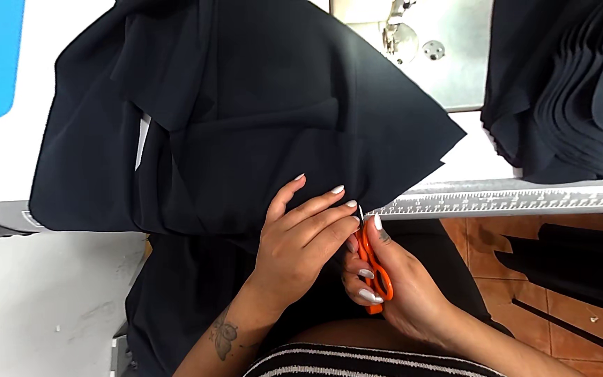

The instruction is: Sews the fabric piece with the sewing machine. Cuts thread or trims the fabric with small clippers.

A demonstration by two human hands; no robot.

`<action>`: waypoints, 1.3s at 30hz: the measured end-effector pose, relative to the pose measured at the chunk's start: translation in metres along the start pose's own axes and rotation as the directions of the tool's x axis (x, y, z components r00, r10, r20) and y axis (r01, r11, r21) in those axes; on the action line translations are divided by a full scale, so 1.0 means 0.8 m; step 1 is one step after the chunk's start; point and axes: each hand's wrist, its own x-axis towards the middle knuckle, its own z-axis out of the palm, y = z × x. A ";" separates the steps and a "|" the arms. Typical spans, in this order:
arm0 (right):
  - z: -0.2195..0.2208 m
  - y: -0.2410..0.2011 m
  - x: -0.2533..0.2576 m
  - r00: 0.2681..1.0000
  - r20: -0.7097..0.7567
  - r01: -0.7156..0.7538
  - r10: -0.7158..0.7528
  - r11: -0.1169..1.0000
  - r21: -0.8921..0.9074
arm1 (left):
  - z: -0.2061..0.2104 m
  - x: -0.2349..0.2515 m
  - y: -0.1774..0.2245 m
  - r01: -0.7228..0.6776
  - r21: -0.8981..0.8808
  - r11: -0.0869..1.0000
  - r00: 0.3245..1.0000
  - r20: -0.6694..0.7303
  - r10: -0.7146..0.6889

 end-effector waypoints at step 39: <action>-0.001 0.003 0.001 0.999 -0.027 0.018 -0.019 1.000 -0.021 | -0.001 -0.005 -0.004 -0.029 0.004 1.000 0.999 0.015 0.029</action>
